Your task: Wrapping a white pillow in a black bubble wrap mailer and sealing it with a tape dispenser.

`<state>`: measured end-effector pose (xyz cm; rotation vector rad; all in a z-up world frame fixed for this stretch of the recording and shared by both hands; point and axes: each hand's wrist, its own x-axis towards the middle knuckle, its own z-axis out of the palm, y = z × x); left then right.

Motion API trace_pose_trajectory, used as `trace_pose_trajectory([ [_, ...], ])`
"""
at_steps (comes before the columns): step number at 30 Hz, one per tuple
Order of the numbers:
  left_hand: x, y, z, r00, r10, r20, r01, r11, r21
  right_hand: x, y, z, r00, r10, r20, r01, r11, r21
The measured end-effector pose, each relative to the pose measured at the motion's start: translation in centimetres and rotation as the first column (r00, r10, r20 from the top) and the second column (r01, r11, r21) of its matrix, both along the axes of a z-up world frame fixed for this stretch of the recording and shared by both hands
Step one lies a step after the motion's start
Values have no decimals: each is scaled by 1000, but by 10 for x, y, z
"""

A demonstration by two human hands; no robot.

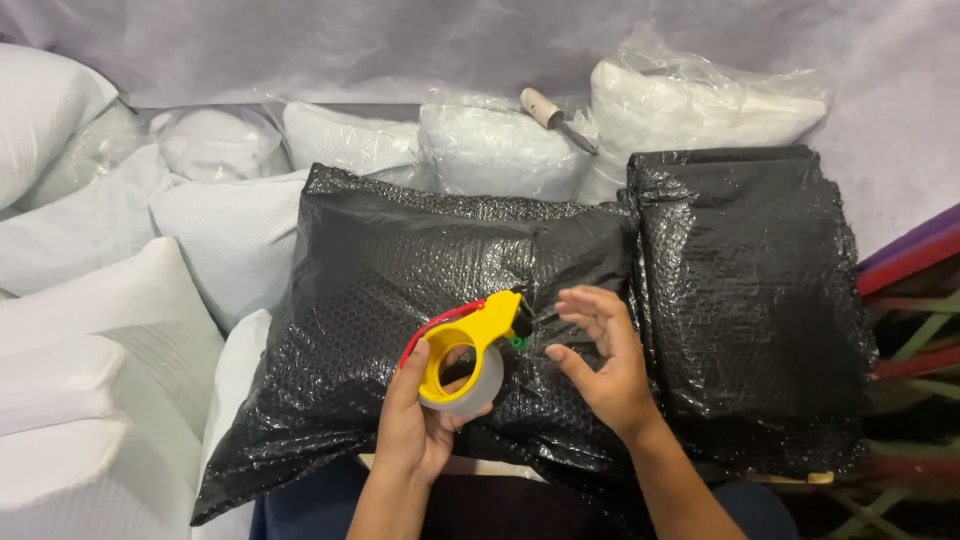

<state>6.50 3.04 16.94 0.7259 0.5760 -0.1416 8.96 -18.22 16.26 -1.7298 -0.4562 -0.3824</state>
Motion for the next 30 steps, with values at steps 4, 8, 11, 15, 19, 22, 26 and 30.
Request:
trace_pose_trajectory([
  [4,-9,-3,-4,998,25,-50,-24,999,24,-14,10,-10,992,-72,-103,79,995,65],
  [8,-13,-6,-8,995,26,-92,-28,999,-19,-16,19,-4,994,-106,12,106,989,-103],
  [11,-18,-7,-4,993,36,-112,-43,997,-60,-16,25,-1,986,-127,109,148,966,-211],
  [15,-24,-8,-1,990,58,-125,-69,994,-89,-17,34,1,966,-176,188,226,928,-295],
  [19,-28,-9,-7,994,32,-103,-43,994,-103,-19,42,2,952,-217,215,276,913,-300],
  [22,-32,-9,-11,995,20,-97,-34,988,-150,-20,46,3,948,-222,230,283,918,-279],
  [26,-35,-8,-15,996,15,-84,-29,987,-159,-23,47,2,948,-217,231,280,914,-293],
  [30,-39,-6,-10,995,-11,-95,-2,990,-141,-25,46,2,955,-230,190,271,935,-230],
])
